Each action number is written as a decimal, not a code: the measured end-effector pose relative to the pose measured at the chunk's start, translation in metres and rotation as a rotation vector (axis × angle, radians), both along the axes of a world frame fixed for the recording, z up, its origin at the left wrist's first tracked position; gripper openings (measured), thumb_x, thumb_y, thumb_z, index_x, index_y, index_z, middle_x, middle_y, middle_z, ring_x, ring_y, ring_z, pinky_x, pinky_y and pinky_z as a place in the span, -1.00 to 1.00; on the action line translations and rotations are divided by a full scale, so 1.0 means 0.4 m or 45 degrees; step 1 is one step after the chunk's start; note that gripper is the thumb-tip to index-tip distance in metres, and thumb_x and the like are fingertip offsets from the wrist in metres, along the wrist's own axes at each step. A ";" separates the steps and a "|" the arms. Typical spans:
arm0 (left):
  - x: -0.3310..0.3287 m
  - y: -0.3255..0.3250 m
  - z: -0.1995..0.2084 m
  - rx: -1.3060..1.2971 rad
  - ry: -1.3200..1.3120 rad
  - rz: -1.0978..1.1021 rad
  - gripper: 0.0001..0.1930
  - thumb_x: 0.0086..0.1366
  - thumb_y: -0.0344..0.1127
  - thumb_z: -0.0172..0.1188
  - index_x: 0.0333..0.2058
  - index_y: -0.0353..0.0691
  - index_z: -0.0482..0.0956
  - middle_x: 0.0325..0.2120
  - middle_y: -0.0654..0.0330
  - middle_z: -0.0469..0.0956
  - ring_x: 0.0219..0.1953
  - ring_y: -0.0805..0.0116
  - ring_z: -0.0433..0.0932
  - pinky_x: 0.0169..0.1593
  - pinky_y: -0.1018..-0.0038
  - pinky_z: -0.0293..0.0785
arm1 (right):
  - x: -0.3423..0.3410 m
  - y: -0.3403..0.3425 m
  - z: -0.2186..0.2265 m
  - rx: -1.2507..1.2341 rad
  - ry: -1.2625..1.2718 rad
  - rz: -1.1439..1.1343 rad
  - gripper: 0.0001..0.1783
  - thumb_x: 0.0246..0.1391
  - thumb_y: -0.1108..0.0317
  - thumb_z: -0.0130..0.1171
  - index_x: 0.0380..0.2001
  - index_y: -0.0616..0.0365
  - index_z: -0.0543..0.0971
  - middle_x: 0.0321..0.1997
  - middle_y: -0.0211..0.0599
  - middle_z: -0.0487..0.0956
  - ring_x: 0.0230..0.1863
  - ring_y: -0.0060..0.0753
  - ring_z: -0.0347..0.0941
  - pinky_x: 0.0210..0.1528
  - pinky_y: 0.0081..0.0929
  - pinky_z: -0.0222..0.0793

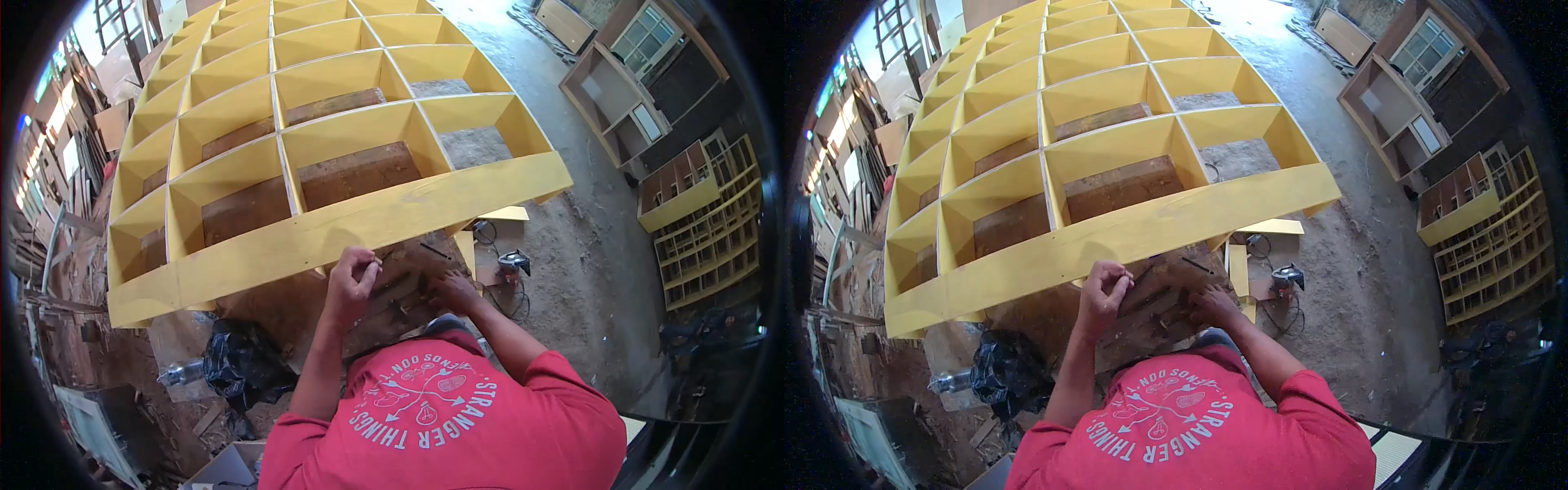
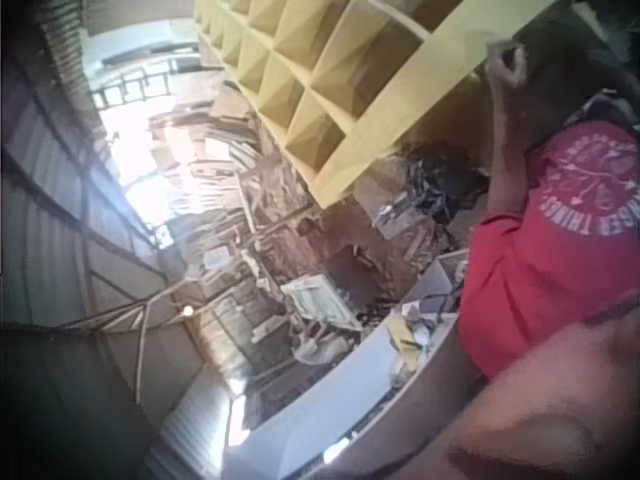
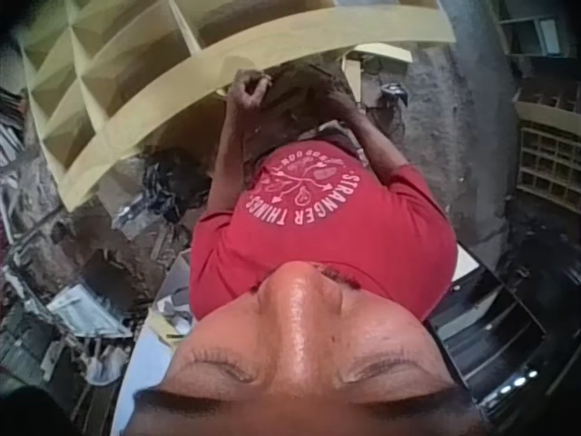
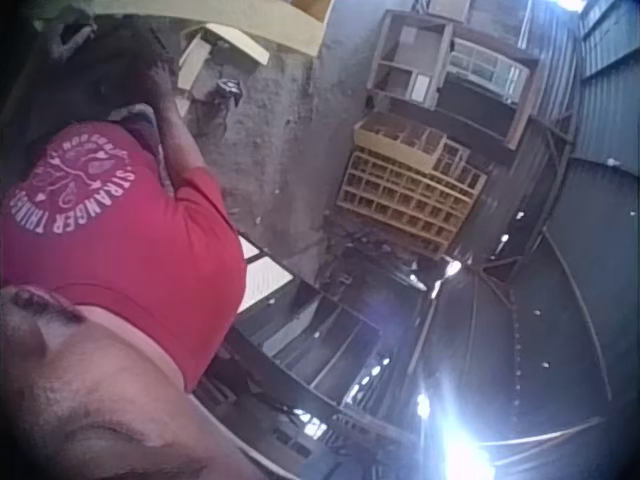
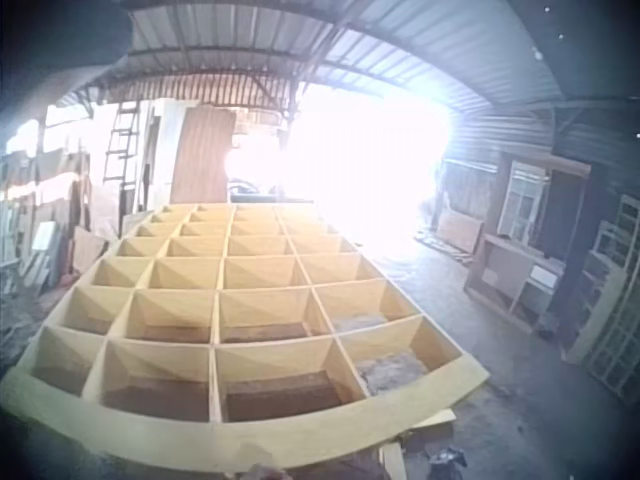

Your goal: The person positions a wooden board onto the side of a wooden shelving unit, hammers nails into it using a hammer, and then turns the shelving unit.

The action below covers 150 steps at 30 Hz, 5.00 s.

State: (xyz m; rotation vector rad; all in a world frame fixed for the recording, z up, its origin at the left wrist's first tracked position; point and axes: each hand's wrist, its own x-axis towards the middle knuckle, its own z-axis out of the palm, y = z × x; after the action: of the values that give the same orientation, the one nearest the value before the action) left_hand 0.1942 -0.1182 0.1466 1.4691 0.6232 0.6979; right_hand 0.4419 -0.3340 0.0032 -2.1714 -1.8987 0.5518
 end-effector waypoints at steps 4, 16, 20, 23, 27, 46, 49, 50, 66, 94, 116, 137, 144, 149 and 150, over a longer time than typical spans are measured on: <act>0.131 0.015 0.040 0.378 0.096 -0.086 -0.86 0.35 -0.55 0.19 -0.15 -0.33 0.66 -0.32 0.13 0.68 -0.19 0.32 0.69 -0.02 0.43 0.60 | 0.023 -0.005 0.059 -0.056 0.167 -0.317 -0.50 0.13 -0.11 0.43 -0.09 0.05 0.68 -0.17 -0.03 0.68 -0.01 0.14 0.63 0.05 0.04 0.49; 0.608 -0.004 0.066 1.292 0.532 -0.200 0.38 -0.24 0.16 0.71 0.49 -0.33 0.15 0.42 -0.13 0.30 0.50 -0.16 0.25 0.63 -0.17 -0.08 | 0.313 -0.157 0.158 0.196 0.623 -0.192 -0.54 0.37 0.13 0.29 0.12 0.20 0.43 -0.16 0.15 0.66 -0.12 0.43 0.60 -0.05 0.17 0.49; 0.645 -0.004 0.034 1.344 0.680 -0.271 0.41 -0.28 0.13 0.73 0.50 -0.33 0.13 0.44 -0.15 0.27 0.50 -0.15 0.24 0.63 -0.07 -0.01 | 0.314 -0.101 0.148 -0.020 0.812 -0.146 -0.51 0.36 0.15 0.32 0.13 0.17 0.36 -0.16 0.24 0.67 -0.08 0.37 0.64 -0.06 0.14 0.50; 0.641 -0.007 0.033 1.243 0.704 -0.241 0.47 -0.34 0.12 0.74 0.52 -0.32 0.10 0.46 -0.14 0.25 0.50 -0.16 0.23 0.60 0.00 0.10 | 0.320 -0.082 0.180 -0.073 0.854 -0.212 -0.51 0.36 0.15 0.31 0.14 0.15 0.35 -0.15 0.27 0.68 -0.04 0.44 0.62 -0.04 0.19 0.49; 0.647 -0.013 0.035 1.243 0.753 -0.212 0.48 -0.34 0.11 0.75 0.53 -0.30 0.08 0.47 -0.14 0.24 0.49 -0.18 0.23 0.55 0.04 0.21 | 0.327 -0.096 0.154 -0.058 0.842 -0.209 -0.53 0.37 0.12 0.29 0.13 0.13 0.36 -0.13 0.28 0.68 -0.03 0.50 0.61 -0.04 0.24 0.48; 0.638 -0.015 0.026 1.249 0.717 -0.145 0.45 -0.34 0.05 0.73 0.52 -0.31 0.09 0.46 -0.17 0.25 0.50 -0.19 0.24 0.57 0.02 0.20 | 0.275 -0.123 0.128 0.172 0.833 -0.367 -0.56 0.34 0.20 0.35 0.06 0.11 0.36 -0.38 0.09 0.63 -0.30 0.25 0.65 -0.26 0.02 0.48; 0.638 -0.018 0.034 1.250 0.707 -0.156 0.43 -0.32 0.07 0.72 0.51 -0.33 0.11 0.46 -0.19 0.25 0.49 -0.20 0.24 0.57 0.02 0.20 | 0.283 -0.125 0.132 0.104 0.890 -0.464 -0.58 0.33 0.20 0.37 0.02 0.13 0.39 -0.41 0.02 0.61 -0.33 0.12 0.64 -0.28 -0.04 0.47; 0.639 -0.016 0.033 1.250 0.706 -0.153 0.43 -0.32 0.07 0.72 0.51 -0.33 0.11 0.46 -0.19 0.25 0.49 -0.20 0.24 0.57 0.02 0.20 | 0.285 -0.128 0.135 0.123 0.865 -0.420 -0.58 0.32 0.20 0.37 0.02 0.13 0.41 -0.39 0.03 0.63 -0.32 0.09 0.65 -0.27 -0.05 0.48; 0.643 -0.028 0.040 1.231 0.689 -0.160 0.38 -0.32 -0.02 0.69 0.49 -0.33 0.13 0.41 -0.18 0.29 0.45 -0.23 0.28 0.53 0.02 0.25 | 0.398 -0.120 0.177 -0.119 0.700 -0.189 -0.54 0.33 0.07 0.32 0.08 0.10 0.44 -0.17 0.21 0.69 -0.06 0.41 0.62 -0.05 0.19 0.47; 0.619 -0.074 -0.032 0.596 0.116 0.212 -0.71 0.43 -0.52 0.32 0.10 -0.28 0.63 -0.18 0.12 0.79 -0.04 0.34 0.76 0.10 0.41 0.63 | 0.438 -0.210 0.382 0.443 0.689 -0.409 -0.65 0.49 0.20 0.17 0.15 0.19 0.53 -0.31 0.08 0.66 -0.27 0.11 0.66 -0.22 -0.08 0.51; 0.616 -0.072 -0.041 0.526 0.110 -0.051 -0.87 0.38 -0.51 0.40 -0.12 -0.27 0.73 -0.26 0.22 0.75 -0.16 0.50 0.67 -0.02 0.48 0.57 | 0.423 -0.162 0.329 0.331 0.630 -0.479 -0.71 0.57 0.11 0.03 0.07 0.10 0.47 -0.44 0.05 0.59 -0.37 0.23 0.60 -0.35 0.04 0.39; 0.624 -0.074 -0.006 0.555 0.231 -0.111 -0.88 0.25 -0.40 0.51 -0.22 -0.18 0.86 -0.32 0.17 0.79 -0.23 0.30 0.64 -0.02 0.37 0.53 | 0.409 -0.166 0.313 0.354 0.690 -0.522 -0.69 0.58 0.11 0.04 0.04 0.14 0.50 -0.53 -0.21 0.55 -0.51 -0.23 0.55 -0.41 -0.23 0.42; 0.624 -0.075 0.003 0.700 0.300 -0.099 -0.89 0.24 -0.37 0.51 -0.26 -0.16 0.85 -0.34 0.17 0.78 -0.27 0.24 0.64 -0.04 0.32 0.52 | 0.402 -0.168 0.349 0.372 0.754 -0.520 -0.71 0.51 0.22 0.13 0.12 0.14 0.48 -0.36 -0.02 0.68 -0.35 0.14 0.67 -0.29 -0.01 0.48; 0.628 -0.066 -0.004 0.774 0.255 -0.085 -0.90 0.23 -0.37 0.51 -0.26 -0.16 0.85 -0.35 0.17 0.78 -0.26 0.24 0.65 -0.05 0.30 0.52 | 0.447 -0.152 0.461 0.397 0.932 -0.490 -0.66 0.48 0.31 0.16 0.21 0.19 0.49 -0.21 -0.04 0.73 -0.25 -0.02 0.72 -0.17 -0.14 0.57; 0.629 -0.068 -0.008 0.785 0.210 -0.068 -0.90 0.23 -0.37 0.51 -0.27 -0.16 0.85 -0.36 0.18 0.78 -0.26 0.25 0.66 -0.06 0.31 0.53 | 0.454 -0.149 0.503 0.528 0.942 -0.470 -0.62 0.48 0.32 0.16 0.26 0.20 0.49 -0.17 -0.03 0.74 -0.23 -0.04 0.73 -0.13 -0.17 0.59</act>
State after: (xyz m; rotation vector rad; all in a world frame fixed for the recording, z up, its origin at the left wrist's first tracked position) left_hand 0.4459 -0.1453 0.1432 2.1224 0.5109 0.7702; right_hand 0.6234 -0.3937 0.2044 -1.6575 -1.0768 0.6837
